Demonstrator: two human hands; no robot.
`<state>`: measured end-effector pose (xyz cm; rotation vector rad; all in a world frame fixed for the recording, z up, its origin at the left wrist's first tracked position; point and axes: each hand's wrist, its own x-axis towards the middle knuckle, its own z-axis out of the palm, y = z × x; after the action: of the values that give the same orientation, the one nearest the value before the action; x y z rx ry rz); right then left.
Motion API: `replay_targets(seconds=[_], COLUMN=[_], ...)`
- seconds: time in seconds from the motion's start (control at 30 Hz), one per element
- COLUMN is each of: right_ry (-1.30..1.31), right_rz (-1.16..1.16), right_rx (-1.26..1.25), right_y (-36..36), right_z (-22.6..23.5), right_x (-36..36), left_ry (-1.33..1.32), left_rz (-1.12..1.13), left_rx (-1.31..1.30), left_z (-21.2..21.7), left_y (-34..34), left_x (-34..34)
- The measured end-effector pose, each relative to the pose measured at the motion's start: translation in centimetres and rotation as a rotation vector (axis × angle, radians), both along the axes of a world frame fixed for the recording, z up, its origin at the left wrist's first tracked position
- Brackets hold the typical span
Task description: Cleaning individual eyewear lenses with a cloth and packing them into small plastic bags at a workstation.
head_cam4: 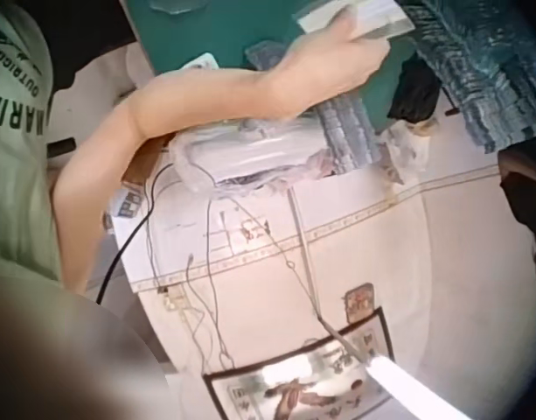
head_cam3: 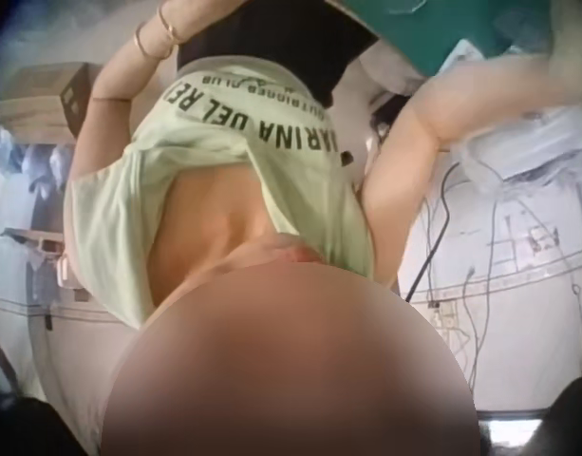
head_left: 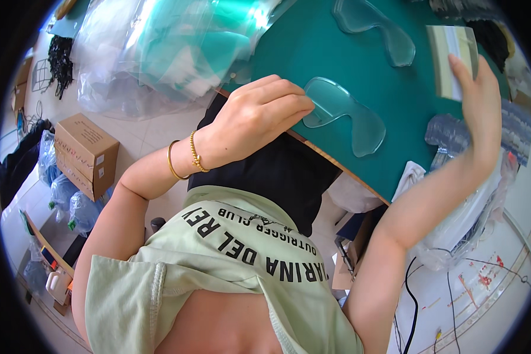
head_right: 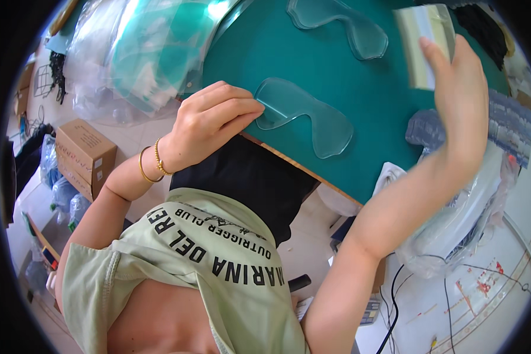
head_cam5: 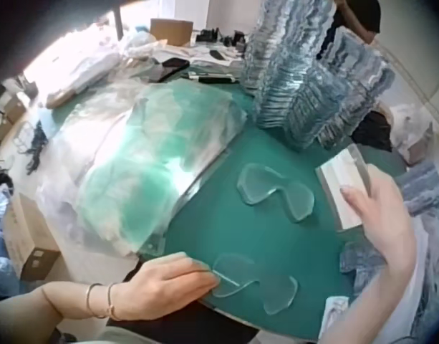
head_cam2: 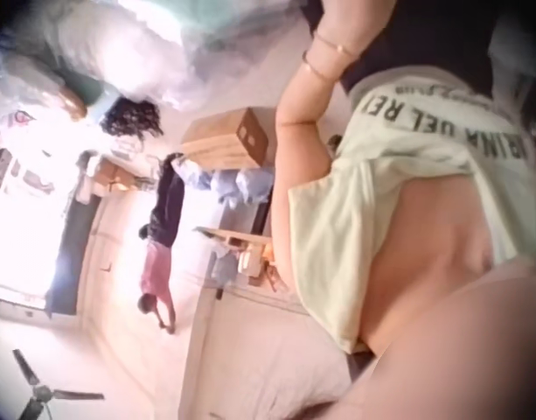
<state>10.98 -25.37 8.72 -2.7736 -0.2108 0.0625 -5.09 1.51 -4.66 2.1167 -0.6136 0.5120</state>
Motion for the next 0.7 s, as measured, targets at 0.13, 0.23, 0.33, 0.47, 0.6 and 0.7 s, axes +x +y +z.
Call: replay_targets(seconds=[0.13,0.23,0.33,0.47,0.6,0.7], right_ry=[0.221,0.272,0.181,0.226,0.248,0.166], right_rz=[0.201,0.245,0.273,0.240,0.336,0.303], right_rx=[0.438,0.221,0.225,0.267,0.235,0.324], right_y=[4.7,5.6,5.9,6.4,6.5,6.3], right_z=[-3.1,-4.8,-5.4,-6.2,-6.4,-6.0], right_x=[-7.6,-8.3,-7.8,-8.3,-9.3,-8.5], left_ry=[0.003,0.000,-0.016,-0.032,-0.036,-0.040], left_rz=[-0.022,-0.016,-0.014,-0.013,-0.029,-0.039], left_rx=[0.003,0.014,0.016,0.035,0.078,0.084], left_z=[-0.1,0.0,-0.2,-0.1,-0.3,-0.1], left_y=[0.2,0.2,0.0,-0.1,0.1,0.2], left_x=[0.1,0.1,0.2,0.2,0.0,0.1])
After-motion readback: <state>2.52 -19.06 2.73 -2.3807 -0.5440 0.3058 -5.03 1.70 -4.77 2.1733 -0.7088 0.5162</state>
